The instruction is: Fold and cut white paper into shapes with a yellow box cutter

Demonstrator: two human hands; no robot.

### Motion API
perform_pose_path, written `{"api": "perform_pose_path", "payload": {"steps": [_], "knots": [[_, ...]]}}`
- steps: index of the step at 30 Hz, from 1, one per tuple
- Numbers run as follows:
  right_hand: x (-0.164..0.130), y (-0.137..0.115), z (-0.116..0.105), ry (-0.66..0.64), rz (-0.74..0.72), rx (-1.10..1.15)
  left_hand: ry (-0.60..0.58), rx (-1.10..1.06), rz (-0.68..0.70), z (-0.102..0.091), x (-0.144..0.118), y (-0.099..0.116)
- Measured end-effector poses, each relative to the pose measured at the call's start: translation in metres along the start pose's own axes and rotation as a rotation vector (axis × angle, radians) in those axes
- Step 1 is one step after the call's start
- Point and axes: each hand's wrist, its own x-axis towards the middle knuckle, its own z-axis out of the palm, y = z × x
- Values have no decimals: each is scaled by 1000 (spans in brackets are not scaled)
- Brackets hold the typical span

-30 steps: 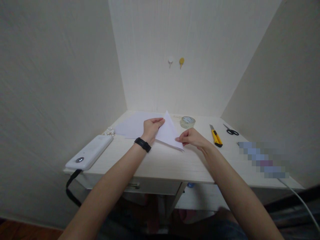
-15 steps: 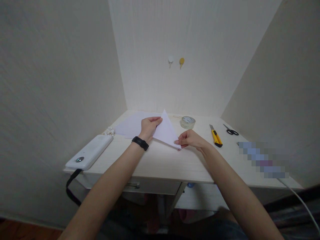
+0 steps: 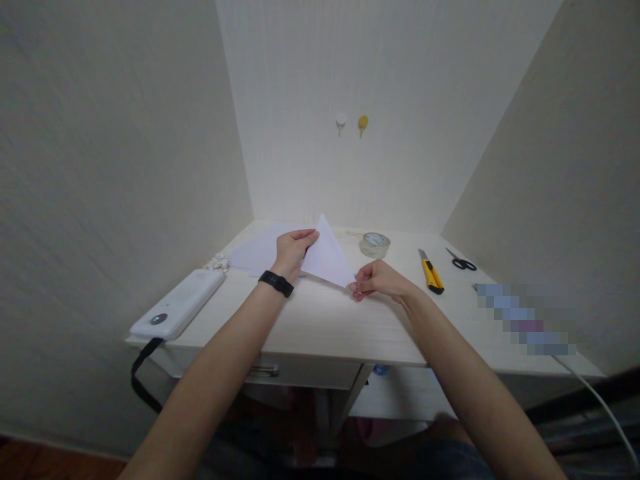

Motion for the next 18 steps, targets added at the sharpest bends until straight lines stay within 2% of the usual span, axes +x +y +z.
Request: {"api": "perform_pose_path", "payload": {"steps": [10,14,18], "knots": [[2,0,-1,-26,28,38,35,-2,11,0,2,3],[2,6,-12,-52,36,-5,112,-45,61,-5,8,7],[-1,9,-28,30,-16,53,163,-100,76,-8,12,10]]}}
